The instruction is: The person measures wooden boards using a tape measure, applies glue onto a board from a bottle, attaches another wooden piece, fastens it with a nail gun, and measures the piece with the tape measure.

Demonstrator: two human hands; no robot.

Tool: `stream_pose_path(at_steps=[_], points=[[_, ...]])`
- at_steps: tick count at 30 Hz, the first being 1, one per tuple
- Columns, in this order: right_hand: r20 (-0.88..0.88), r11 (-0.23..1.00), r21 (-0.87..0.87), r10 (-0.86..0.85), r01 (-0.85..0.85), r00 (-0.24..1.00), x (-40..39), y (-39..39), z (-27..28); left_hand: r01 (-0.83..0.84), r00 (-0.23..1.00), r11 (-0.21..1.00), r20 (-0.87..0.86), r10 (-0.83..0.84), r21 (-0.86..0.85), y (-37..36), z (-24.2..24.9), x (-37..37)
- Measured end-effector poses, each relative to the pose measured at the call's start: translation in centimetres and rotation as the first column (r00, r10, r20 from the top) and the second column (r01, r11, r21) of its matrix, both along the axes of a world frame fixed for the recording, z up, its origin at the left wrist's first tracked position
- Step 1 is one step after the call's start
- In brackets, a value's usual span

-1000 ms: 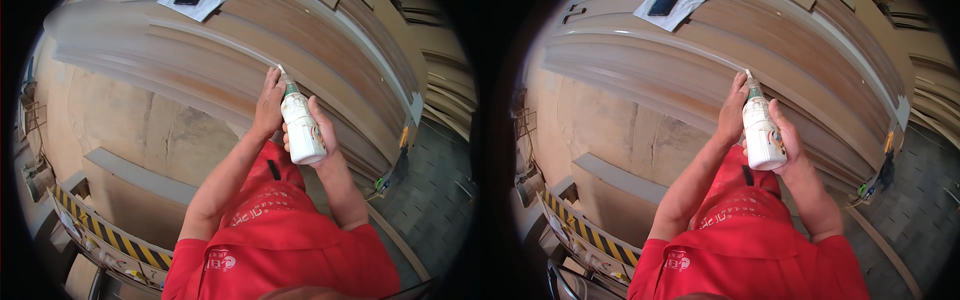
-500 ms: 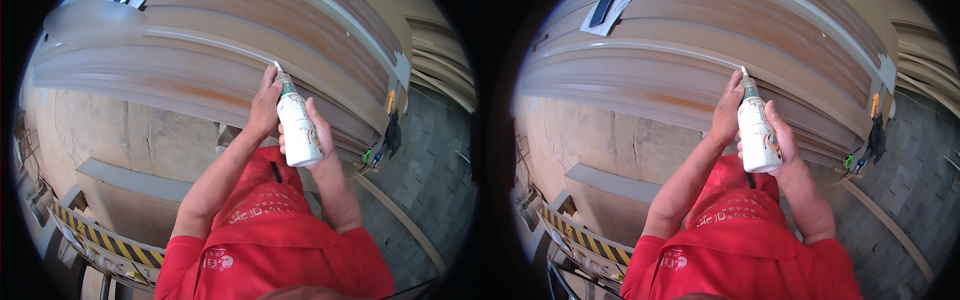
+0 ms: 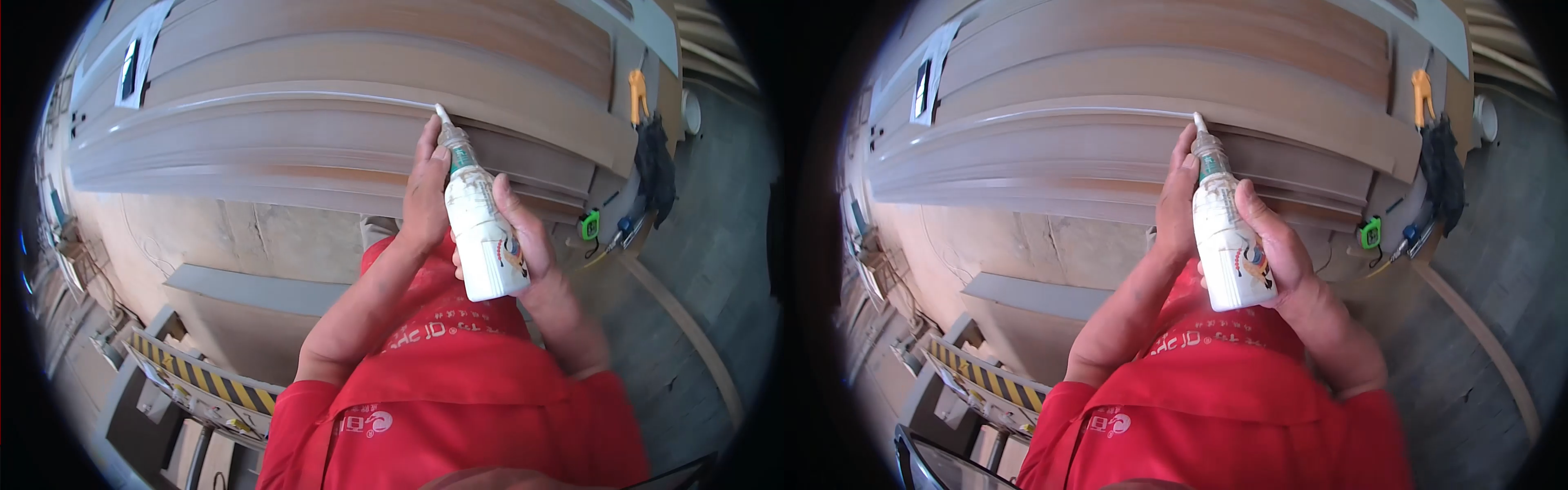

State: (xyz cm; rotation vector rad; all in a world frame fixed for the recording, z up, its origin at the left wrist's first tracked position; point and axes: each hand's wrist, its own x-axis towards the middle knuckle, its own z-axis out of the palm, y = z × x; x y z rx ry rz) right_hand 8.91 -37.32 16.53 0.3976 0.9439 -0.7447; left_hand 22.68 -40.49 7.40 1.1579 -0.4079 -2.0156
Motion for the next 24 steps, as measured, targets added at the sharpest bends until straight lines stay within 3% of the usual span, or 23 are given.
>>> stream_pose_path(at_steps=[1,3,5,13,18,24], points=[[0.011,1.000,0.019,0.008,-0.009,1.000,0.0,-0.3,0.1,0.038,0.998,0.999,0.054,-0.036,-0.027,-0.4,0.1,0.2],[0.031,0.999,0.025,-0.026,0.025,0.999,-0.1,-0.5,-0.2,0.207,0.936,0.962,0.322,-0.143,-0.177,-0.8,0.4,0.5],[0.042,0.997,0.039,-0.063,0.061,0.997,0.0,-0.3,1.0,0.290,0.889,0.936,0.419,-0.185,-0.201,-0.6,1.8,0.8],[0.067,0.991,0.011,-0.133,0.132,0.989,0.7,0.2,0.5,0.192,0.965,0.976,0.203,-0.167,-0.106,-1.2,1.4,1.0],[0.047,0.983,0.008,-0.186,0.186,0.981,1.8,0.3,0.3,0.387,0.887,0.876,0.374,-0.269,-0.288,-1.7,0.3,2.1],[0.030,0.964,0.008,-0.266,0.266,0.963,2.4,0.4,1.3,0.294,0.954,0.948,0.101,-0.282,-0.123,-2.7,0.7,1.7]])
